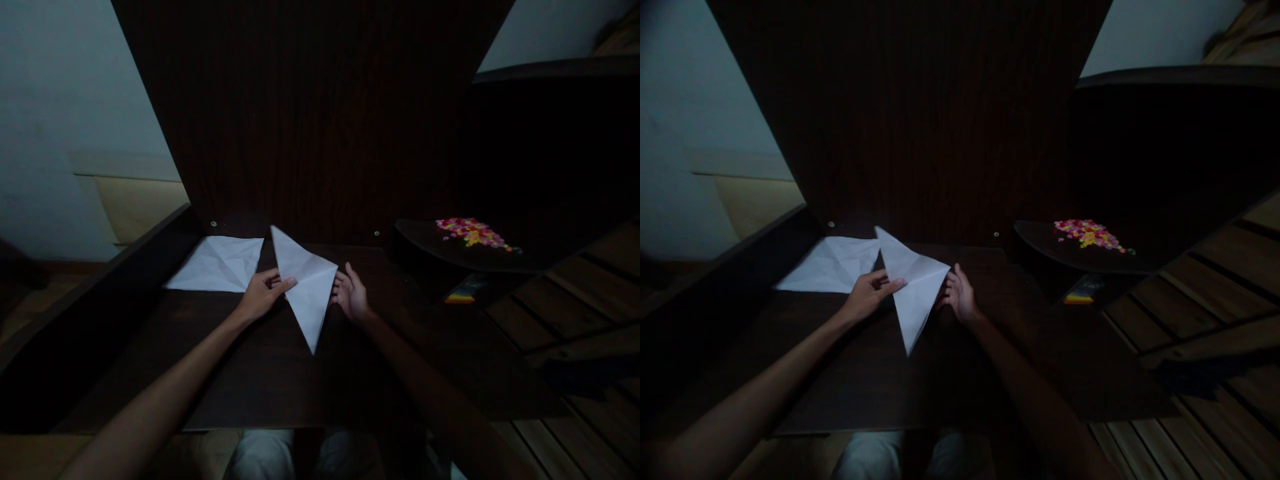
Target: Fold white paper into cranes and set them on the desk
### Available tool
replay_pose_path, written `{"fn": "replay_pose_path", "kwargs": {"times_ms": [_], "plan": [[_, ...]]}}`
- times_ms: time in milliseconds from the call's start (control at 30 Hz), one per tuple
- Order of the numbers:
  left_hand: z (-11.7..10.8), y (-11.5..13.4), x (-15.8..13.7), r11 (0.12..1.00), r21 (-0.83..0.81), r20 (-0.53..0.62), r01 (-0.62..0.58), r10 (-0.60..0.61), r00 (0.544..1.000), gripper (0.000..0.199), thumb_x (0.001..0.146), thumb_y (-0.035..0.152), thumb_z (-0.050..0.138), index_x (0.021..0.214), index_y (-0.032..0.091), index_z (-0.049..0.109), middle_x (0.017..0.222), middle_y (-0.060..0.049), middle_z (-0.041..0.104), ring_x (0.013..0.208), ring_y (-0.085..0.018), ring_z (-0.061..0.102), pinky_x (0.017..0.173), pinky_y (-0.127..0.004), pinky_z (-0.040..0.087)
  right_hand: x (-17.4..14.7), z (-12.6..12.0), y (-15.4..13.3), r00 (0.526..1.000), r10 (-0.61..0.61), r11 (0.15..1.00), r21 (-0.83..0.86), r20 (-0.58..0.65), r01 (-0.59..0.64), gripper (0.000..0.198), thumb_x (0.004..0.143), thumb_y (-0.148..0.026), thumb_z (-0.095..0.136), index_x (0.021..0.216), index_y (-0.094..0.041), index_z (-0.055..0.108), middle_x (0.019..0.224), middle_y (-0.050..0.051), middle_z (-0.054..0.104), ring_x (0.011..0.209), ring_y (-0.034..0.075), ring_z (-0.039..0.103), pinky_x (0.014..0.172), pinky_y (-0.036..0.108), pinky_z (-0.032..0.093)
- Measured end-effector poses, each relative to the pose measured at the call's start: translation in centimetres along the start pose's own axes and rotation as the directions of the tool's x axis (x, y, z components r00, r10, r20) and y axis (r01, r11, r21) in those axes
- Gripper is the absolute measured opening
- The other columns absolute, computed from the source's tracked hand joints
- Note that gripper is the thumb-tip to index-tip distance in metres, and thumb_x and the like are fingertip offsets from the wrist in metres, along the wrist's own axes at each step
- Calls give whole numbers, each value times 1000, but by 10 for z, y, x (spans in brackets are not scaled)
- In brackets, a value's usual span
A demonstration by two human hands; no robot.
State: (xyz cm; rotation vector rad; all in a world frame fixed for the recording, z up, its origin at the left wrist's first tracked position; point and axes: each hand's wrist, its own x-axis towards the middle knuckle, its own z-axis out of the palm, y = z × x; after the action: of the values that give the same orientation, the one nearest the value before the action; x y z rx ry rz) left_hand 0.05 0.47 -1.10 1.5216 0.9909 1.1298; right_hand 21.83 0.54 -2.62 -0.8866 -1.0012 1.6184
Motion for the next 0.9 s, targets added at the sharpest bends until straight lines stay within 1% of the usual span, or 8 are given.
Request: {"fn": "replay_pose_path", "kwargs": {"times_ms": [67,133,233,300,467,600,733,900], "plan": [[0,1,0,999,-39,5,24,-23,1000,34,72,38,68,93,11,66,89,-8,71,78,-20,66,67,-29,53,0,-1,-1,989,-79,997,-37,-123,75,46,78,-60,41,86,-19,60,74,4,62,61,17,58,48,26,45],[1,2,-1,997,-57,22,53,-52,998,38,71,39,69,95,11,65,92,-9,71,80,-21,66,69,-30,53,0,-2,-2,972,-146,986,-109,-185,127,37,74,-53,50,83,-19,61,75,3,62,66,17,58,52,25,43],[2,3,-1,995,-55,59,80,-77,995,37,70,39,69,94,11,64,90,-9,70,80,-21,66,69,-31,53,-2,-3,-3,969,-199,954,-256,-148,157,25,69,-43,59,75,-19,62,70,1,61,66,16,56,55,24,41],[2,1,0,995,-29,80,96,-93,992,36,70,39,68,91,11,63,85,-8,70,75,-20,65,65,-30,53,-3,-3,-3,976,-196,928,-338,-95,154,22,66,-40,64,71,-18,62,67,0,61,64,15,56,56,24,40],[0,-9,3,992,112,78,63,-72,994,34,71,35,67,95,12,60,71,-2,64,56,-11,57,50,-21,45,0,-2,4,982,-184,871,-471,-50,139,23,59,-36,72,69,-18,61,67,2,63,61,16,57,54,26,41],[-1,-16,5,994,105,63,13,-19,998,49,69,27,69,112,15,51,92,-4,61,57,-6,54,55,-21,48,6,-7,10,946,-316,795,-566,-76,220,23,62,-31,69,79,-18,60,68,1,61,62,15,57,57,26,44],[-2,-20,5,995,99,81,-25,17,997,62,68,21,69,123,18,42,116,-11,54,74,-11,60,65,-27,52,6,-11,10,916,-389,737,-630,-101,244,27,65,-26,64,90,-17,58,62,-2,57,57,12,54,54,24,42],[-3,-20,2,944,292,116,-154,124,985,59,68,15,67,123,18,44,125,-13,50,94,-19,59,78,-34,54,1,-8,8,886,-455,606,-759,-84,239,24,69,-24,60,93,-17,62,63,-1,59,57,13,54,57,26,44]]}}
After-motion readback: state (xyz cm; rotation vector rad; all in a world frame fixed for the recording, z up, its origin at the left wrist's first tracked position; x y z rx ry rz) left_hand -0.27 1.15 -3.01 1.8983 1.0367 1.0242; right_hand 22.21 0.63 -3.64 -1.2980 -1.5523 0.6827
